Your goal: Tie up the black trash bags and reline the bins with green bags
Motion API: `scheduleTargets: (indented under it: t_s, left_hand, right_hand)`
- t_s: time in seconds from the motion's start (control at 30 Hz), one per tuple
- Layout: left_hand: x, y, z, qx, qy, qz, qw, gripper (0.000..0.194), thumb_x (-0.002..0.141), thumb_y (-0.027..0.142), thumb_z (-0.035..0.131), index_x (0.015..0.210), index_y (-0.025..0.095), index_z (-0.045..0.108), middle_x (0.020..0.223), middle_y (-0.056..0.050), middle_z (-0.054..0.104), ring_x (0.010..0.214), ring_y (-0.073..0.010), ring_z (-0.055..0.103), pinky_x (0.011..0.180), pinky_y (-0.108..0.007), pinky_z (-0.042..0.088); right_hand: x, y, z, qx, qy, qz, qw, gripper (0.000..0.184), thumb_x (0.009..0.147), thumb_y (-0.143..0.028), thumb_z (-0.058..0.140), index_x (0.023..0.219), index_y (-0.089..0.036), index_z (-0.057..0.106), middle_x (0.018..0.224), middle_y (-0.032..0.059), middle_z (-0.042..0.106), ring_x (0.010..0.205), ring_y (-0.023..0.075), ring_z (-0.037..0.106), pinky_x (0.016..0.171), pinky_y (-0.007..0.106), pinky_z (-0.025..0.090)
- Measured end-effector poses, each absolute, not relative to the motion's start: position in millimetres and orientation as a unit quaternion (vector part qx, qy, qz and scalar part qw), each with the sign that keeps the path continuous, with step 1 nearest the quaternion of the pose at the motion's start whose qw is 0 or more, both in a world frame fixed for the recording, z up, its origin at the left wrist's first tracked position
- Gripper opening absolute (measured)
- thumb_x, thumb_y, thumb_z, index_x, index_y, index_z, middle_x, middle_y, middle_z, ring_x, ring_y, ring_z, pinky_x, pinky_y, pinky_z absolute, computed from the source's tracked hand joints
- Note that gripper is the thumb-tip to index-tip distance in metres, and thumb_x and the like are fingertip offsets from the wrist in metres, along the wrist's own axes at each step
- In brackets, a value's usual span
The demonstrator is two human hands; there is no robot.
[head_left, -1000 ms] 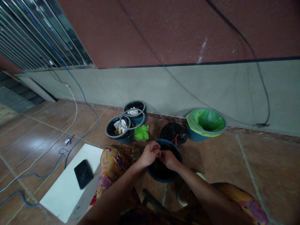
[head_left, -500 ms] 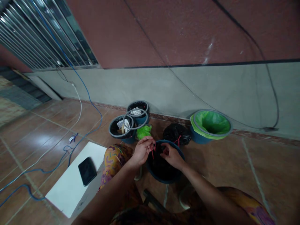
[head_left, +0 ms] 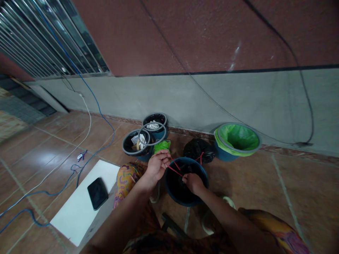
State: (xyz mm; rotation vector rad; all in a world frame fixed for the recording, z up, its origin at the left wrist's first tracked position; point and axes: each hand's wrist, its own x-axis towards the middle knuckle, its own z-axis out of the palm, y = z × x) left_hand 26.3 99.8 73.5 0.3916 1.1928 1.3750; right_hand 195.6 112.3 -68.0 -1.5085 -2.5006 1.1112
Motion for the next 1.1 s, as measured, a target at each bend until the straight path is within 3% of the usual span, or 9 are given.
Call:
scheduleTargets:
  t_s: [0.13,0.23,0.33,0.47,0.63,0.8,0.93,1.03,1.1]
  left_hand:
    - [7.0,96.3,59.6,0.182,0.541,0.586,0.575,0.02,0.06,0.015,0.068,0.079,0.015,0.06,0.07,0.001,0.061,0.049,-0.0033,0.042,0.048,-0.017,0.031]
    - [12.8,95.5,43.6,0.258,0.568,0.53,0.575,0.023,0.062,0.02,0.07,0.083,0.015,0.064,0.071,0.0,0.063,0.049,-0.004,0.042,0.048,-0.018,0.03]
    - [33.0,98.5,25.4,0.39,0.577,0.452,0.557,0.033,0.061,0.019,0.072,0.094,0.016,0.068,0.078,-0.001,0.065,0.062,-0.0097,0.053,0.058,-0.021,0.039]
    - [68.4,105.5,-4.5,0.582,0.551,0.356,0.481,0.047,0.061,0.021,0.077,0.107,0.019,0.066,0.099,-0.004,0.067,0.09,-0.02,0.06,0.081,-0.028,0.046]
    - [97.3,110.5,-50.2,0.652,0.594,0.263,0.392,0.016,0.083,0.024,0.057,0.095,0.018,0.066,0.098,-0.01,0.068,0.093,-0.0236,0.062,0.086,-0.033,0.045]
    - [88.0,107.0,-77.0,0.638,0.667,0.182,0.339,0.021,0.089,0.02,0.045,0.081,0.017,0.064,0.083,-0.012,0.067,0.081,-0.0246,0.063,0.079,-0.035,0.046]
    - [72.9,106.1,-67.0,0.622,0.657,0.209,0.37,0.007,0.077,0.015,0.061,0.079,0.018,0.067,0.082,-0.007,0.067,0.081,-0.0219,0.063,0.081,-0.032,0.045]
    - [59.3,107.6,-41.7,0.582,0.632,0.287,0.424,0.022,0.066,0.012,0.069,0.088,0.017,0.07,0.09,-0.005,0.069,0.083,-0.0193,0.062,0.079,-0.028,0.045]
    - [47.3,108.3,-18.2,0.528,0.625,0.344,0.46,0.023,0.07,0.016,0.068,0.093,0.015,0.07,0.089,-0.005,0.069,0.077,-0.0161,0.062,0.074,-0.026,0.046]
  right_hand:
    - [207.1,129.3,-43.3,-0.453,-0.79,0.404,0.086,0.023,0.079,-0.02,0.059,0.099,-0.018,0.07,0.093,0.0073,0.073,0.087,0.0195,0.066,0.077,0.029,0.045]
    - [222.3,146.5,-18.9,-0.423,-0.753,0.471,0.178,0.029,0.082,-0.019,0.051,0.105,-0.017,0.068,0.093,0.0067,0.072,0.083,0.0172,0.064,0.079,0.03,0.046]
    - [238.1,159.3,-3.6,-0.381,-0.689,0.573,0.227,0.027,0.084,-0.026,0.051,0.104,-0.016,0.067,0.082,0.0038,0.069,0.074,0.0148,0.062,0.073,0.029,0.048]
    - [242.8,159.3,3.9,-0.34,-0.593,0.673,0.283,0.028,0.079,-0.036,0.062,0.1,-0.018,0.067,0.082,0.0031,0.068,0.078,0.0144,0.062,0.074,0.029,0.048]
    - [237.9,153.8,12.0,-0.316,-0.47,0.757,0.327,0.031,0.073,-0.037,0.07,0.099,-0.02,0.067,0.085,0.0019,0.066,0.072,0.0119,0.061,0.071,0.029,0.049]
    - [255.5,169.0,16.3,-0.377,-0.382,0.735,0.414,0.035,0.066,-0.032,0.075,0.098,-0.021,0.066,0.082,0.0015,0.066,0.063,0.0086,0.054,0.062,0.025,0.047]
    - [262.3,176.0,10.8,-0.447,-0.393,0.703,0.39,0.036,0.063,-0.032,0.076,0.094,-0.019,0.066,0.079,0.0023,0.067,0.059,0.0082,0.053,0.056,0.024,0.043]
    - [261.3,176.4,8.0,-0.452,-0.424,0.68,0.392,0.037,0.064,-0.036,0.074,0.095,-0.018,0.066,0.08,0.0024,0.067,0.057,0.008,0.051,0.053,0.024,0.041]
    - [262.1,177.4,8.6,-0.453,-0.441,0.657,0.411,0.039,0.065,-0.038,0.073,0.097,-0.018,0.065,0.079,0.0018,0.066,0.056,0.0076,0.05,0.052,0.024,0.04]
